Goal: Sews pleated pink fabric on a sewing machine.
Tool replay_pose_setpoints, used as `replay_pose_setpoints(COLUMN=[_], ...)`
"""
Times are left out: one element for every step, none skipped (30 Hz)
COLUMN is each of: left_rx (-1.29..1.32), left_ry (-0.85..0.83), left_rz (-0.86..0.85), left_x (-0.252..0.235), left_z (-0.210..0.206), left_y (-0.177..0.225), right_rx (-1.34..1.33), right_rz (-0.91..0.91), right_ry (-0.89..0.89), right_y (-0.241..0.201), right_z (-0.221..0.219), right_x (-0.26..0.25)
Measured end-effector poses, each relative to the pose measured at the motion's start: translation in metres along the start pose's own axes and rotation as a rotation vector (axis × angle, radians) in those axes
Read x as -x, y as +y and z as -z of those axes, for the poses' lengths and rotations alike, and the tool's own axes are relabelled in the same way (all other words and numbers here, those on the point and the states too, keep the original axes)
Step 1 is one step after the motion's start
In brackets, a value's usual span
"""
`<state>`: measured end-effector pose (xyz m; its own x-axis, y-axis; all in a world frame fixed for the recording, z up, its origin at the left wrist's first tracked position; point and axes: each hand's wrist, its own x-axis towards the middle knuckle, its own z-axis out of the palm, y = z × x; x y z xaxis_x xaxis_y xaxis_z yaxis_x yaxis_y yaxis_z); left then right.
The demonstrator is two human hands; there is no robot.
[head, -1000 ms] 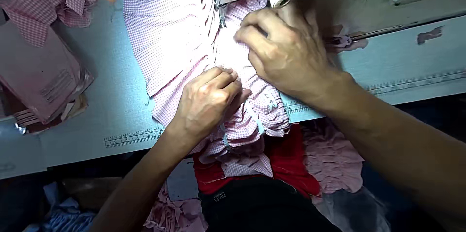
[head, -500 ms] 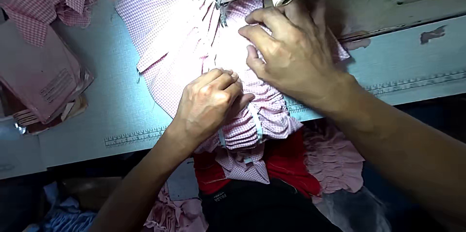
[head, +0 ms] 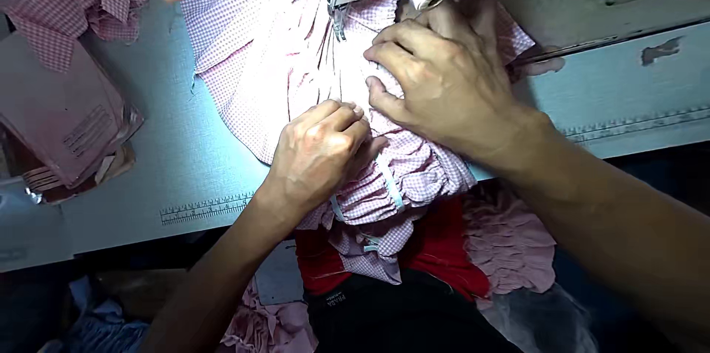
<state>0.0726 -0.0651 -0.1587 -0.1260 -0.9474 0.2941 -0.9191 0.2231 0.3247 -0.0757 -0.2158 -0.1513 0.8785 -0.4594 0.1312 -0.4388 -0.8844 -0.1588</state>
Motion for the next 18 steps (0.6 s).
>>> replay_pose_setpoints(left_rx=[-0.002, 0.000, 0.001, 0.002, 0.003, 0.007, 0.009, 0.007, 0.005, 0.002, -0.002, -0.005, -0.006, -0.008, -0.012, -0.014, -0.013, -0.010], left_ry=[0.003, 0.003, 0.003, 0.004, 0.004, -0.001, -0.008, -0.017, -0.023, -0.026, -0.029, -0.030, -0.030, -0.033, -0.035, -0.034, -0.032, -0.032], left_rz=[-0.003, -0.005, -0.008, -0.012, -0.011, -0.007, -0.003, 0.004, 0.007, 0.009, 0.010, 0.012, 0.013, 0.011, 0.008, 0.008, 0.008, 0.010], left_x=[-0.0003, -0.0007, -0.0008, -0.0006, -0.0001, 0.0003, 0.0004, 0.0008, 0.0010, 0.0009, 0.0004, 0.0000, -0.0005, -0.0008, -0.0008, -0.0005, -0.0001, 0.0001], left_z=[-0.0011, -0.0015, -0.0016, -0.0016, -0.0017, -0.0014, -0.0009, -0.0001, 0.0005, 0.0009, 0.0013, 0.0016, 0.0020, 0.0022, 0.0022, 0.0022, 0.0022, 0.0022], left_y=[-0.0010, -0.0014, -0.0014, -0.0013, -0.0012, -0.0007, -0.0003, 0.0004, 0.0008, 0.0010, 0.0013, 0.0016, 0.0017, 0.0017, 0.0017, 0.0015, 0.0014, 0.0013], right_rx=[0.010, 0.020, 0.025, 0.017, 0.012, 0.009, 0.015, 0.022, 0.021, 0.014, 0.016, 0.016, 0.016, 0.018, 0.019, 0.020, 0.015, 0.010], right_rz=[-0.004, 0.009, 0.033, 0.060, 0.070, 0.060, 0.038, 0.017, 0.005, 0.009, 0.029, 0.053, 0.067, 0.071, 0.066, 0.055, 0.050, 0.046], right_ry=[-0.005, 0.004, 0.012, 0.024, 0.024, 0.020, 0.014, 0.006, -0.007, -0.010, 0.000, 0.019, 0.035, 0.048, 0.056, 0.061, 0.065, 0.071], right_y=[-0.0003, -0.0005, -0.0006, -0.0004, -0.0005, -0.0009, -0.0014, -0.0022, -0.0034, -0.0040, -0.0038, -0.0032, -0.0027, -0.0023, -0.0018, -0.0018, -0.0016, -0.0014], right_z=[0.0015, 0.0029, 0.0037, 0.0032, 0.0024, 0.0021, 0.0025, 0.0028, 0.0035, 0.0039, 0.0034, 0.0018, -0.0001, -0.0012, -0.0017, -0.0019, -0.0021, -0.0025], right_x=[-0.0002, -0.0001, -0.0001, 0.0000, 0.0002, 0.0009, 0.0012, 0.0012, 0.0016, 0.0020, 0.0023, 0.0026, 0.0028, 0.0031, 0.0034, 0.0035, 0.0038, 0.0043])
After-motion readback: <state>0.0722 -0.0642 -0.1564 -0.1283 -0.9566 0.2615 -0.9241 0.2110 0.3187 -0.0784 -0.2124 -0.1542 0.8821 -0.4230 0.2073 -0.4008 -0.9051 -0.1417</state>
